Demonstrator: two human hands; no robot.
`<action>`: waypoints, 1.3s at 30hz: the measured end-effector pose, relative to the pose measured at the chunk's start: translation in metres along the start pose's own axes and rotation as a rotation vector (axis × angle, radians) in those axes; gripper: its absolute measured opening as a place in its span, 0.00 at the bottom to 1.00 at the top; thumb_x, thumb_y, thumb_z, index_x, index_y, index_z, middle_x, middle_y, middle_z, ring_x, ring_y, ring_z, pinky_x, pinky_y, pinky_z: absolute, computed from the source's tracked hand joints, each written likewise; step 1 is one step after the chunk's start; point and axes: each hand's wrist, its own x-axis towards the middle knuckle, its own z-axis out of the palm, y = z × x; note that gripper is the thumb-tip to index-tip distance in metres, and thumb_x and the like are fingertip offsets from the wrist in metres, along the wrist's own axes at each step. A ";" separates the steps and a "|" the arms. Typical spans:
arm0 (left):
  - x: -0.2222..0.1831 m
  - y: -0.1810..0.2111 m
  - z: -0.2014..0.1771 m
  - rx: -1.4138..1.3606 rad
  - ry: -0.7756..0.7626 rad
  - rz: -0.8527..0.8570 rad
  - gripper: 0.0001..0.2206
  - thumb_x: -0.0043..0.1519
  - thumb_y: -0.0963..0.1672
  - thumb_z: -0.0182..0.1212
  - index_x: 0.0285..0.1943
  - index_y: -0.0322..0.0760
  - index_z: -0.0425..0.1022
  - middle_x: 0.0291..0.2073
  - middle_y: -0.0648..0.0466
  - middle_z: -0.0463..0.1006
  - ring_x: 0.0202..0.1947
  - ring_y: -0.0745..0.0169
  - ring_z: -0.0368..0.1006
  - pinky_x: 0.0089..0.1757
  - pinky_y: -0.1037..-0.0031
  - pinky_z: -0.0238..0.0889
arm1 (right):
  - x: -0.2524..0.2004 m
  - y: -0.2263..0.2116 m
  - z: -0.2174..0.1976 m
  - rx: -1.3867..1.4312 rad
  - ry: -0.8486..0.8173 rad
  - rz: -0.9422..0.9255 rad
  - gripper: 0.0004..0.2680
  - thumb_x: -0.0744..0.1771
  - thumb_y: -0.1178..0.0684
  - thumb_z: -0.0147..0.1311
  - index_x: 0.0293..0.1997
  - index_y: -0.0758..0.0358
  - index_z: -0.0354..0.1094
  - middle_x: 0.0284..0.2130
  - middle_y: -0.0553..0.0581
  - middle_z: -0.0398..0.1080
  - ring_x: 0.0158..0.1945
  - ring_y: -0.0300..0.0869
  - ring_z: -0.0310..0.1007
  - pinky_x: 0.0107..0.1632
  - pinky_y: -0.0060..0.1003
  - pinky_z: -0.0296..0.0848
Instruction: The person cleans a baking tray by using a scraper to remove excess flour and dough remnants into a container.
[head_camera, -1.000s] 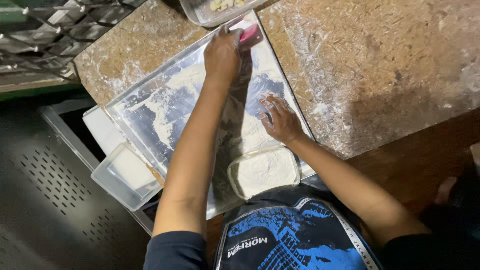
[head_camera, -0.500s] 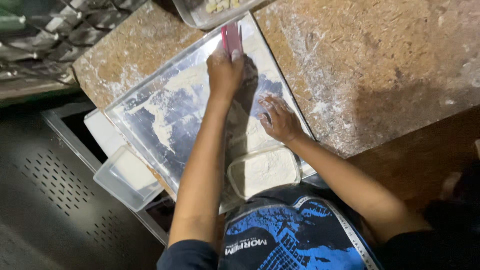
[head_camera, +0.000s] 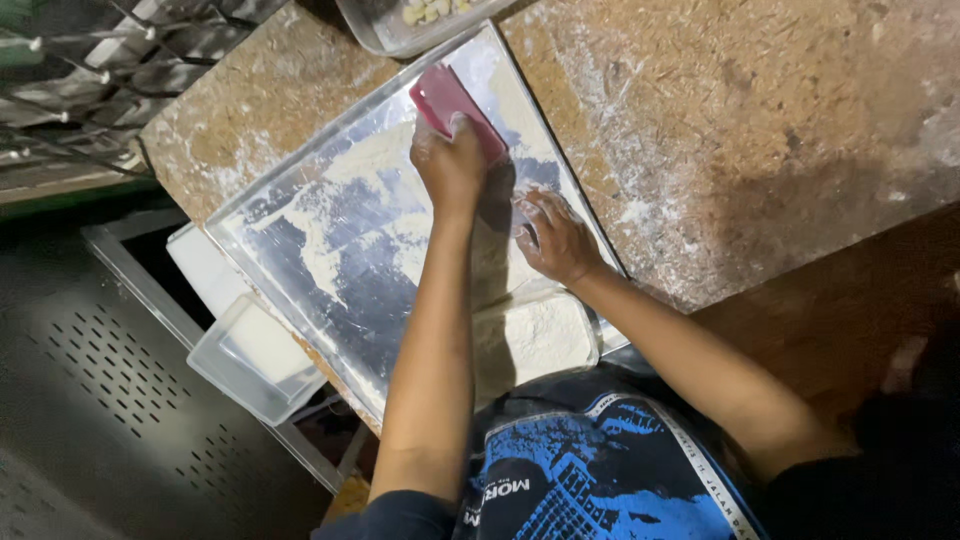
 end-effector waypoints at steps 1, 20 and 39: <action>-0.009 0.012 0.000 -0.095 -0.075 -0.076 0.14 0.61 0.45 0.49 0.48 0.30 0.75 0.28 0.49 0.78 0.26 0.53 0.73 0.30 0.64 0.66 | -0.001 -0.001 0.000 -0.012 0.022 -0.028 0.13 0.69 0.54 0.53 0.58 0.71 0.64 0.54 0.72 0.69 0.59 0.65 0.69 0.63 0.55 0.69; -0.062 -0.034 0.047 -0.123 -0.055 0.091 0.14 0.59 0.43 0.61 0.53 0.38 0.77 0.41 0.42 0.83 0.49 0.35 0.78 0.50 0.49 0.71 | -0.010 -0.001 -0.025 0.123 0.396 -0.310 0.09 0.67 0.58 0.44 0.50 0.69 0.58 0.36 0.63 0.60 0.38 0.62 0.66 0.44 0.54 0.68; -0.116 -0.103 -0.156 0.041 -0.361 0.345 0.07 0.64 0.47 0.65 0.45 0.41 0.82 0.35 0.47 0.80 0.43 0.37 0.77 0.45 0.55 0.70 | -0.070 -0.052 -0.072 0.521 -0.525 0.347 0.09 0.70 0.51 0.55 0.48 0.66 0.76 0.46 0.70 0.77 0.53 0.66 0.74 0.54 0.57 0.72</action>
